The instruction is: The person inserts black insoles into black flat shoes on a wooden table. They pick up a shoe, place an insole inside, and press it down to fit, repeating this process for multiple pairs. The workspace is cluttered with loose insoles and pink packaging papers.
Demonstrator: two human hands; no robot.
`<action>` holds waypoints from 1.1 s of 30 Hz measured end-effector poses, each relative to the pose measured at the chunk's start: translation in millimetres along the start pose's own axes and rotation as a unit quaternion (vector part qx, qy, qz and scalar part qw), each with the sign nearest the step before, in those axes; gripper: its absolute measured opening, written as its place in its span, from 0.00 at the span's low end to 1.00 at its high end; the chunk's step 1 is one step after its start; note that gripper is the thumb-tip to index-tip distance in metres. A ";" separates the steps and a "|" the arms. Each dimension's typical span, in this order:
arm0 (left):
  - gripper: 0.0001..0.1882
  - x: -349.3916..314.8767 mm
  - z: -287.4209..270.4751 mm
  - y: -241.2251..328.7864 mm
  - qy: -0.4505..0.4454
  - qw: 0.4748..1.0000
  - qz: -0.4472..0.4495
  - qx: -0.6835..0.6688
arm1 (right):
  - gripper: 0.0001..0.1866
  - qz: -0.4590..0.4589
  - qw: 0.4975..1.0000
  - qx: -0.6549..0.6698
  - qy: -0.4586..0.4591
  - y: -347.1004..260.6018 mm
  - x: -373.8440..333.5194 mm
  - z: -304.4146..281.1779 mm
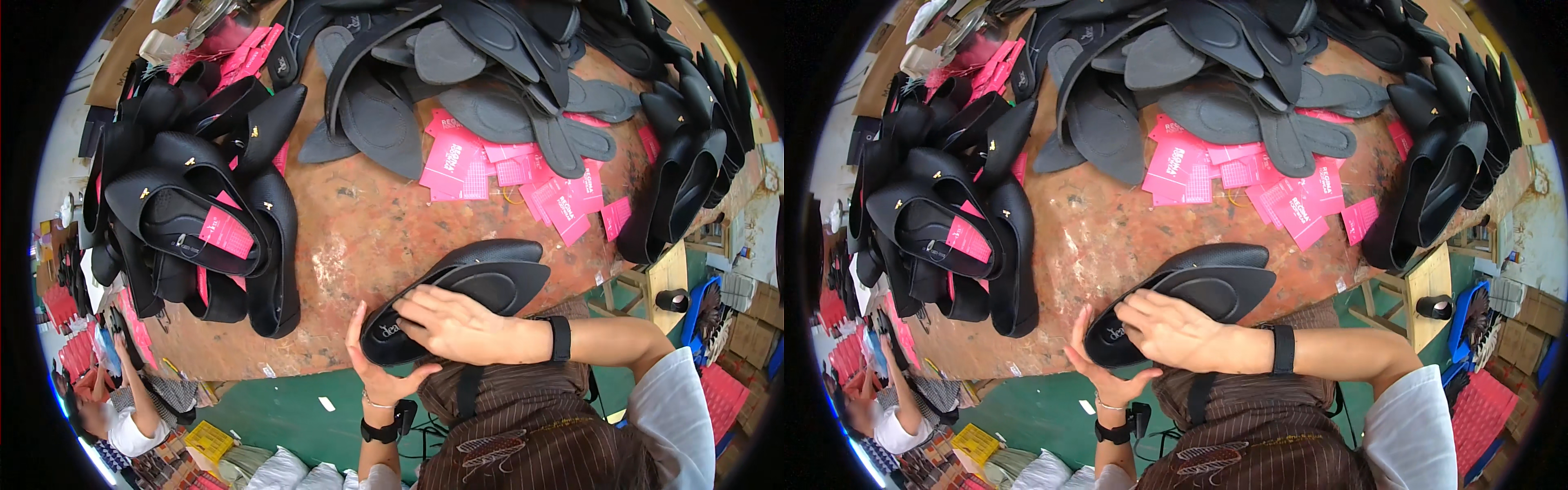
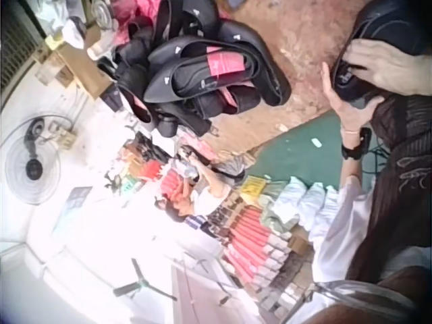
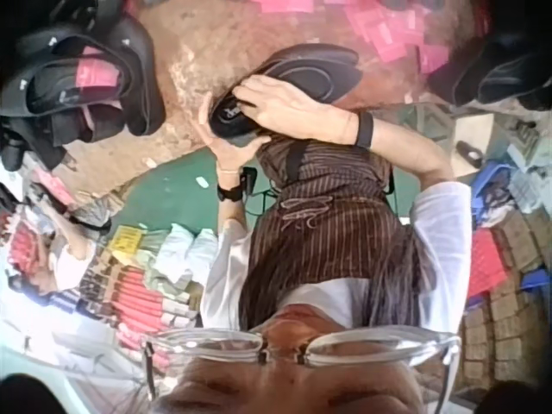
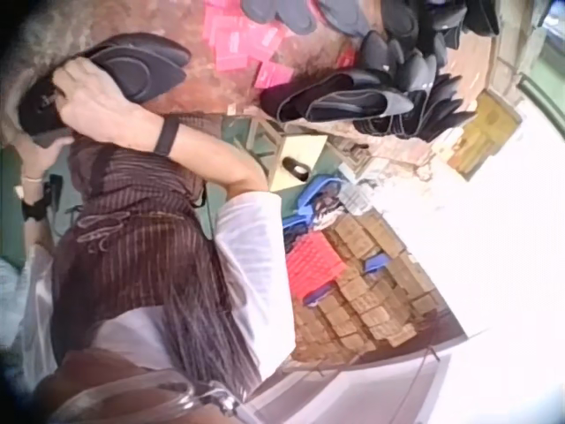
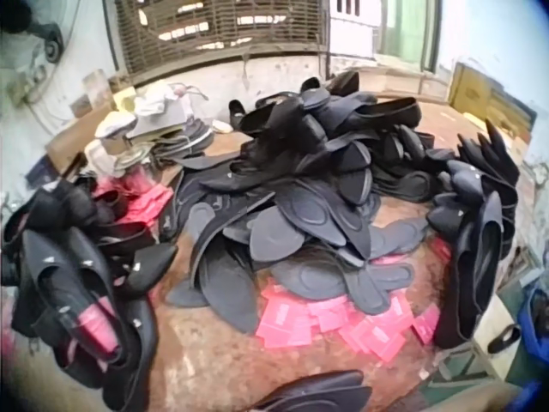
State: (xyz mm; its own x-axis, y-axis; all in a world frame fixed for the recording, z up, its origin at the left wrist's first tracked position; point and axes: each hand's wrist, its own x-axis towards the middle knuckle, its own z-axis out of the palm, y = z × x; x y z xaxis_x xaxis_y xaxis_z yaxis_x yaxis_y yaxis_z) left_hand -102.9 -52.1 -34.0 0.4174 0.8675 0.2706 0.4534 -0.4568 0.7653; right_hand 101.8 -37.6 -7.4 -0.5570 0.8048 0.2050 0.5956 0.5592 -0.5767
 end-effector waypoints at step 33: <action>0.23 15.3 53.9 109.8 -0.365 0.882 -0.016 0.298 | 0.25 0.228 0.971 0.004 0.079 -45.2 -83.5 -43.9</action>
State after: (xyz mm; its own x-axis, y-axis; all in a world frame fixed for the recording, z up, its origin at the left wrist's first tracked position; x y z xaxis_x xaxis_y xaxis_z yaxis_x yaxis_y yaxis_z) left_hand -4.3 -99.7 22.6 0.6943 0.6230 -0.3602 0.7165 -0.6454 0.2648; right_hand 146.8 -121.3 36.2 -0.1410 0.9889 0.0462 0.7545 0.1376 -0.6418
